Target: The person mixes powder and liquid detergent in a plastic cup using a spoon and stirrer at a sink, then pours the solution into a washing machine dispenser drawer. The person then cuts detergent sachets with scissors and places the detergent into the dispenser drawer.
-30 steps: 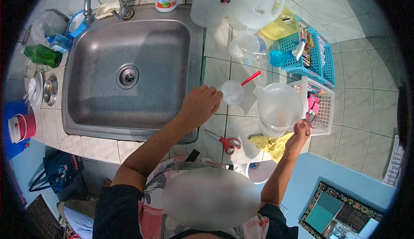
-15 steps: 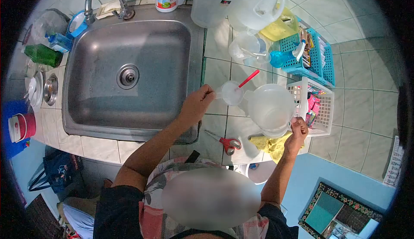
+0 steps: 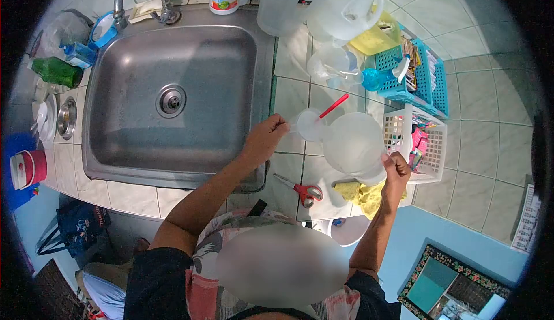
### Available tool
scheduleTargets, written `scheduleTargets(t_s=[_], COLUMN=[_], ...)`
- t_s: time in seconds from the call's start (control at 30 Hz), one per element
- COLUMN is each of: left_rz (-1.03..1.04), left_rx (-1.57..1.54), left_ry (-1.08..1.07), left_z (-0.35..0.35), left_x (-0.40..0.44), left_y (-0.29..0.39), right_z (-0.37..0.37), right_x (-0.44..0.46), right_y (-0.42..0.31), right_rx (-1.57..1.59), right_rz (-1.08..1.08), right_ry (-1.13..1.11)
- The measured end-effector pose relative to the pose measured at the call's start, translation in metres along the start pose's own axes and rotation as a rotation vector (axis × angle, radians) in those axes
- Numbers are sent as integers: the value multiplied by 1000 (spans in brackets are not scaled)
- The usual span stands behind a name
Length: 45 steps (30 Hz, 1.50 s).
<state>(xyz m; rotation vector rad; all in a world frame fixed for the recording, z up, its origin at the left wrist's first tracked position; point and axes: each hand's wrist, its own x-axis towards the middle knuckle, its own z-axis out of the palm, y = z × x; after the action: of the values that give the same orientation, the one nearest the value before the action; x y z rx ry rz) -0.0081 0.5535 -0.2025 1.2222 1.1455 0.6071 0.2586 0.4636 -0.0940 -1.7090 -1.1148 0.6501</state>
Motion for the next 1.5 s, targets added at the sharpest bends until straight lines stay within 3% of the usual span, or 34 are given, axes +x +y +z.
scheduleTargets(t_s=[1.07,1.4,1.5], left_rz=[26,286,468], left_rx=[0,323,424], left_ry=[1,75,132], left_z=[-2,-2,-2], left_x=[1,-10,-10], left_y=[-3,16,10], right_z=[-1,3,-3], right_x=[4,18,20], right_y=[1,68,115], right_rx=[28,680,861], right_rz=[4,115,48], right_ry=[2,514,410])
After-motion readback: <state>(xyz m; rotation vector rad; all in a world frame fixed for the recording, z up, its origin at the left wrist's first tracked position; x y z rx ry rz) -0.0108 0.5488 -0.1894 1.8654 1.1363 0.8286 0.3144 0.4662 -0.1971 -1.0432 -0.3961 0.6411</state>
